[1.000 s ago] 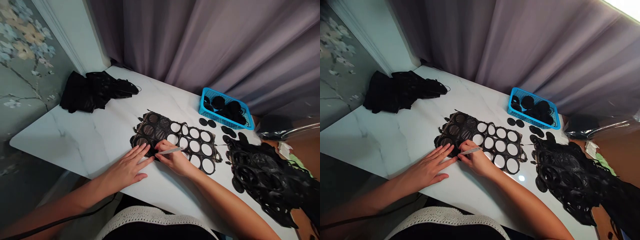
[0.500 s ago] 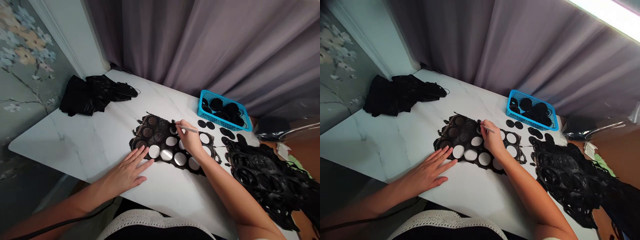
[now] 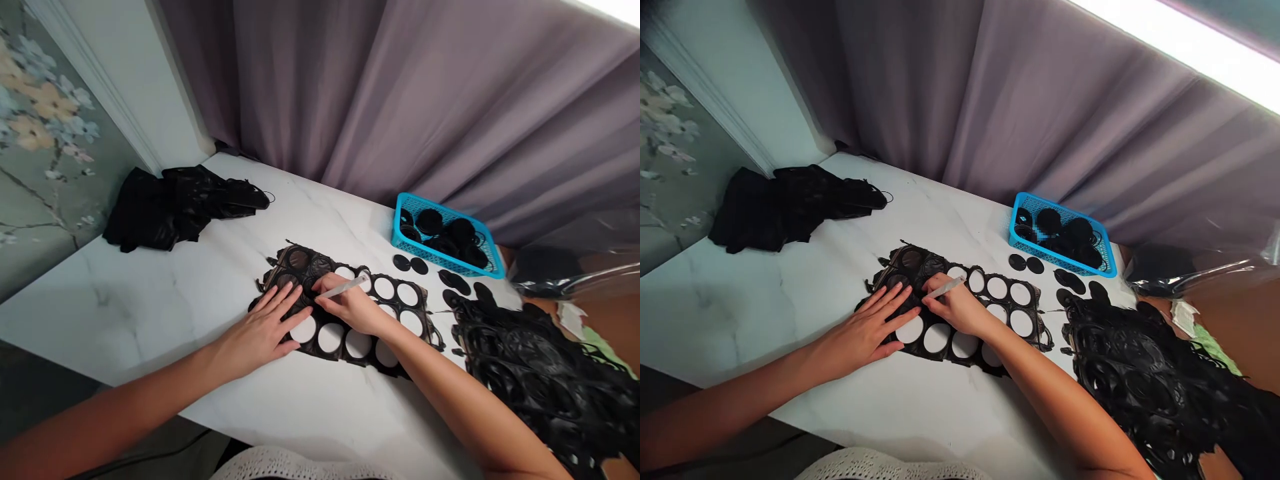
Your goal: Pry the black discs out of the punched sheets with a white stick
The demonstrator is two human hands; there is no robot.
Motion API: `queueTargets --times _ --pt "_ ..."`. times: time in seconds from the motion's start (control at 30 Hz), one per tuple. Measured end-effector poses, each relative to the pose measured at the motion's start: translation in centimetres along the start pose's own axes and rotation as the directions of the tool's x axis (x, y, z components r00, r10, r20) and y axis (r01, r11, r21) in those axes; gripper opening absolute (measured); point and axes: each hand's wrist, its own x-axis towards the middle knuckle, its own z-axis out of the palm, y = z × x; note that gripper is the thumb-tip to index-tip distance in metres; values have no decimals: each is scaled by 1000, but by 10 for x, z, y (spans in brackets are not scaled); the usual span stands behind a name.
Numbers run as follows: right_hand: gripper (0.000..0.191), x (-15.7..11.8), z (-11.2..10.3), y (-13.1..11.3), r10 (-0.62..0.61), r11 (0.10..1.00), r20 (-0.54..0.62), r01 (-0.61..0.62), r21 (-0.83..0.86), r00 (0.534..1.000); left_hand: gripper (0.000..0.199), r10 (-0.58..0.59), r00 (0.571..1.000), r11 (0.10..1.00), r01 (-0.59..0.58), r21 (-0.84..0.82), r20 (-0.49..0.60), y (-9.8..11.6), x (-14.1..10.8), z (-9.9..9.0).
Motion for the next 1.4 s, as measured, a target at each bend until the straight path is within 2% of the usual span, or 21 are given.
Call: queueTargets --times 0.17,0.5,0.57,0.63,0.73,0.8,0.83,0.93,1.0,1.03,1.1,1.23,1.3,1.4 --pt "17 0 1 0 8 998 42 -10 56 999 58 -3 1000 1000 3 -6 1 1 -4 1" --pt "19 0 3 -4 24 998 45 -26 50 999 65 3 999 1000 -3 9 35 2 -3 0" --pt "17 -4 11 -8 11 1000 20 -11 -18 1000 65 1 1000 1000 -1 6 29 2 -2 -1" --pt "13 -9 22 -13 -22 987 -4 21 -158 1000 61 -3 1000 1000 3 3 27 3 -2 0" --pt "13 -11 30 -12 -74 930 1 70 -360 997 57 -6 1000 1000 6 10 18 3 -2 2" --pt "15 -7 19 -2 -48 912 -81 11 -411 996 58 -11 1000 1000 11 18 -7 4 -4 4" --pt "15 -4 9 6 -24 908 -171 -50 -416 985 58 -14 1000 1000 14 20 -19 4 -5 4" --pt "14 5 -32 30 20 893 -464 -225 -390 886 57 -9 1000 1000 10 21 -19 6 -5 -1" --pt "13 10 -53 38 4 900 -533 -235 -368 846 54 -6 1000 1000 6 23 -10 6 0 -7" --pt "12 13 -58 39 -7 906 -523 -216 -364 852 51 -8 1000 1000 9 24 -11 5 5 -11" --pt "11 18 -58 35 -32 917 -445 -152 -370 895 46 -18 999 1000 18 24 -28 2 20 -14" --pt "13 30 -33 25 -67 940 -190 -2 -340 979 52 -34 998 999 35 26 -48 -12 47 -5" --pt "11 34 -24 26 -80 961 -87 54 -271 993 57 -51 999 998 51 37 -20 -18 52 3" --pt "9 35 -23 31 -92 985 -22 88 -151 995 59 -83 996 995 82 49 11 -23 49 12"
